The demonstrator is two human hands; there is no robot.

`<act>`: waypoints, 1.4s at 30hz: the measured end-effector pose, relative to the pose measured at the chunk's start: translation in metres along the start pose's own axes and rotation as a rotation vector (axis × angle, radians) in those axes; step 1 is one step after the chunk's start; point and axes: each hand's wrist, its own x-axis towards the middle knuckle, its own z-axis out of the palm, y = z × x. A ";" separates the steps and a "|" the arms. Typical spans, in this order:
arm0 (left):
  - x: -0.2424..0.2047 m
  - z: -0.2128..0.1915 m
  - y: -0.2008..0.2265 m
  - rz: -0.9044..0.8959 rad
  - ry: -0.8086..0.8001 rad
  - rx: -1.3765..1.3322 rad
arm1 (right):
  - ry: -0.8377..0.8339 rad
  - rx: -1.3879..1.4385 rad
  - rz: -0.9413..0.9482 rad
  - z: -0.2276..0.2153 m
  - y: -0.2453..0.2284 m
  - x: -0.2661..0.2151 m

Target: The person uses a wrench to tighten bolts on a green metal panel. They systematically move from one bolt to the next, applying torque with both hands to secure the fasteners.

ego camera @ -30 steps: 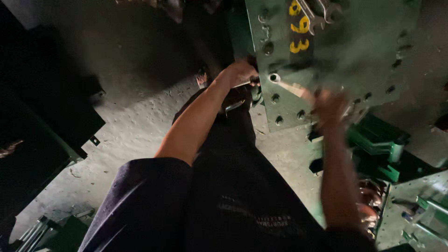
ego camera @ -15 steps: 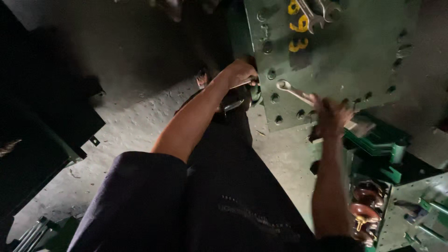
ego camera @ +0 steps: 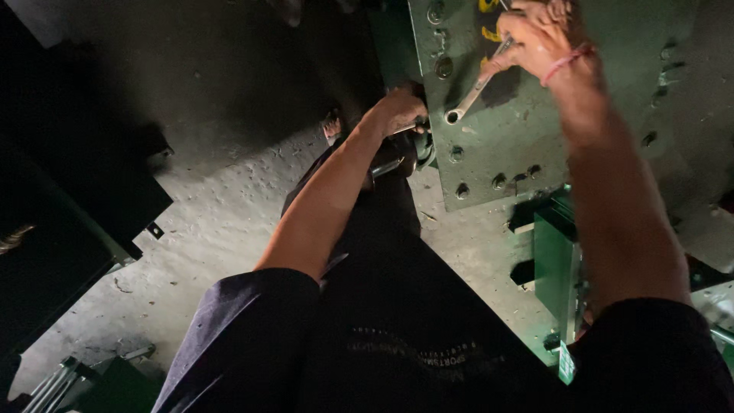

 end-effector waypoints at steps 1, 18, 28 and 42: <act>0.011 0.000 -0.005 0.011 -0.051 0.014 | 0.120 -0.052 -0.053 0.008 0.003 -0.001; -0.002 -0.012 0.002 0.472 -0.147 0.563 | 0.072 0.644 0.834 0.153 -0.280 -0.215; -0.052 0.002 0.028 0.187 -0.109 0.159 | -0.001 0.312 0.351 0.046 -0.045 -0.146; -0.032 -0.005 0.009 0.776 -0.006 1.142 | -0.134 -0.014 0.164 0.022 0.004 -0.019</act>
